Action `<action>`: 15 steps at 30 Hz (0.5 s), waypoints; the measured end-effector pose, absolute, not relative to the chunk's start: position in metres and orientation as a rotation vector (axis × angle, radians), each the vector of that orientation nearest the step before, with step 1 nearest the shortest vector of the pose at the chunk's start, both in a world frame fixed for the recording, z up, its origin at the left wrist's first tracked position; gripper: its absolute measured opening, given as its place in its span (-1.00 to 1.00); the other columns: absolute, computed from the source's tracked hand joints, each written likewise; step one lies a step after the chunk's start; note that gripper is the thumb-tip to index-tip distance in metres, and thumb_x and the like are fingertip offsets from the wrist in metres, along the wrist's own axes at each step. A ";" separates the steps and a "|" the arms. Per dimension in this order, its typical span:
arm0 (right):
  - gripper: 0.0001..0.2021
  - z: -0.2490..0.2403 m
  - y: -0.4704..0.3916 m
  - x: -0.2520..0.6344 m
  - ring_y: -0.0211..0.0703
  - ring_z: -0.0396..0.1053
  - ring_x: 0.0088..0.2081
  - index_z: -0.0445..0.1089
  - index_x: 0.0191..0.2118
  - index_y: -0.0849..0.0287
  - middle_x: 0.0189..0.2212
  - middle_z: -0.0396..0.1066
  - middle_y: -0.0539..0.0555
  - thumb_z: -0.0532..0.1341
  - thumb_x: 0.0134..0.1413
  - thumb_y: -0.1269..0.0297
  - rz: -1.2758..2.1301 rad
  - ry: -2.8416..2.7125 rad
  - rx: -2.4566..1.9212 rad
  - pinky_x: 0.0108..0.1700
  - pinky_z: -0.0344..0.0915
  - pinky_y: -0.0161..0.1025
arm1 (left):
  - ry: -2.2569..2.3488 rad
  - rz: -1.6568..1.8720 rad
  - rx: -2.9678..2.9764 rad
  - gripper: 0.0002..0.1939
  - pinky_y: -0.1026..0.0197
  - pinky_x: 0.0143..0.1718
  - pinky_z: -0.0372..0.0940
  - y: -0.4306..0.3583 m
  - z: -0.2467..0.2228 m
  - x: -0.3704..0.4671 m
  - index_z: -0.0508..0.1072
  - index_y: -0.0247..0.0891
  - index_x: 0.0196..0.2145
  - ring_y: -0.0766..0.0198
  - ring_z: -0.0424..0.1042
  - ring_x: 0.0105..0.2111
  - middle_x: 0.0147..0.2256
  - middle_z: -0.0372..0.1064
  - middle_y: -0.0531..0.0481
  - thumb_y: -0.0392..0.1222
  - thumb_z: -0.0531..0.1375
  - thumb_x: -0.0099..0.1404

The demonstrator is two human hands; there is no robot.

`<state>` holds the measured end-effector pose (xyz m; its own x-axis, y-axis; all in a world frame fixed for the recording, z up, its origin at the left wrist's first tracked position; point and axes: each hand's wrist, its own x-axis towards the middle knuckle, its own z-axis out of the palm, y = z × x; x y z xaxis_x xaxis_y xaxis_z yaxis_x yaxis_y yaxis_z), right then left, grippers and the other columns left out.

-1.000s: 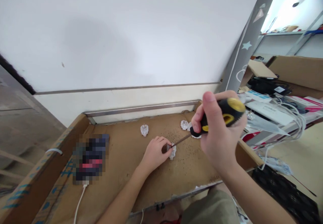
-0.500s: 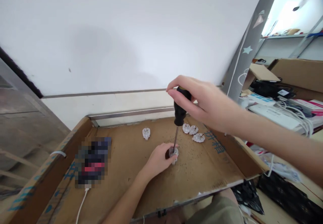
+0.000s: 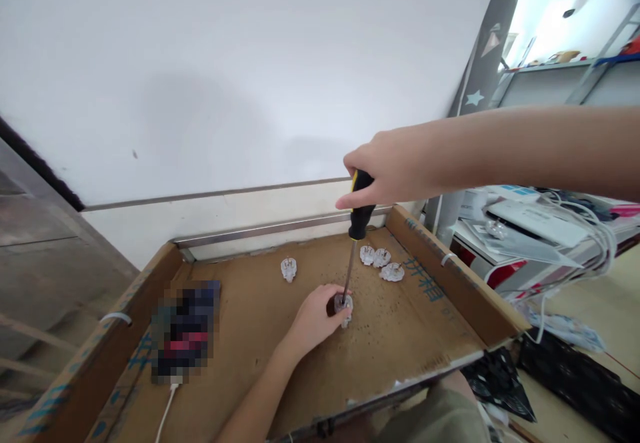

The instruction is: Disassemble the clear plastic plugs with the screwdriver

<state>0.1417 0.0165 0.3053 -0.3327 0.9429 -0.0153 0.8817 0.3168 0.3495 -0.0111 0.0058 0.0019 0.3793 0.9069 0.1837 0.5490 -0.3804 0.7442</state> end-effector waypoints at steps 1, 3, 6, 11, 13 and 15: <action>-0.35 0.307 0.014 0.138 -0.14 0.36 -0.34 0.39 -0.15 0.25 -0.39 0.42 0.08 0.05 -0.13 -0.27 0.406 2.361 1.655 -0.32 0.08 -0.18 | 1.247 0.796 2.055 -0.74 0.16 -0.11 0.24 0.006 0.002 -0.011 0.42 -0.15 -0.16 0.20 0.37 -0.18 -0.20 0.41 0.01 -0.20 0.20 0.15; -0.49 0.312 0.011 0.132 -0.23 0.35 -0.38 0.36 -0.08 0.17 -0.35 0.42 0.02 0.14 -0.09 -0.09 0.284 2.387 1.558 -0.31 0.10 -0.20 | 1.243 0.803 2.056 -0.75 0.16 -0.10 0.24 0.006 0.002 -0.011 0.42 -0.15 -0.17 0.20 0.37 -0.18 -0.19 0.41 0.01 -0.20 0.20 0.15; -0.53 0.315 0.007 0.125 -0.38 0.32 -0.46 0.23 0.06 0.04 -0.37 0.42 -0.11 0.17 -0.04 0.18 0.124 2.410 1.439 -0.28 0.12 -0.23 | 1.246 0.817 2.076 -0.76 0.16 -0.10 0.24 0.006 0.000 -0.011 0.42 -0.17 -0.17 0.20 0.37 -0.19 -0.21 0.42 0.00 -0.20 0.19 0.15; -0.45 0.313 0.008 0.119 -0.20 0.33 -0.51 0.30 -0.05 0.18 -0.56 0.38 0.04 0.00 0.03 -0.17 0.321 2.331 1.519 -0.36 0.19 -0.14 | 1.253 0.823 2.086 -0.75 0.15 -0.12 0.25 0.007 -0.003 -0.012 0.42 -0.16 -0.17 0.20 0.36 -0.20 -0.21 0.42 0.00 -0.22 0.19 0.15; -0.44 0.314 0.008 0.119 -0.15 0.34 -0.51 0.28 -0.06 0.12 -0.49 0.40 0.06 0.03 -0.04 -0.20 0.383 2.333 1.510 -0.41 0.21 -0.12 | 1.259 0.814 2.091 -0.75 0.15 -0.12 0.25 0.007 -0.003 -0.012 0.42 -0.16 -0.17 0.20 0.37 -0.20 -0.21 0.42 0.00 -0.22 0.18 0.15; -0.53 0.316 0.008 0.120 -0.20 0.33 -0.52 0.21 -0.02 -0.02 -0.44 0.41 -0.02 0.14 -0.07 -0.05 0.298 2.362 1.423 -0.41 0.22 -0.14 | 1.267 0.798 2.100 -0.76 0.15 -0.12 0.25 0.007 -0.002 -0.012 0.42 -0.16 -0.17 0.19 0.37 -0.21 -0.22 0.42 0.00 -0.20 0.18 0.15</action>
<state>0.1196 0.0076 0.3156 -0.4241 0.8833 -0.1998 0.8061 0.4687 0.3613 -0.0115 0.0070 -0.0016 0.3778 0.9032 0.2035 0.5735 -0.4008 0.7145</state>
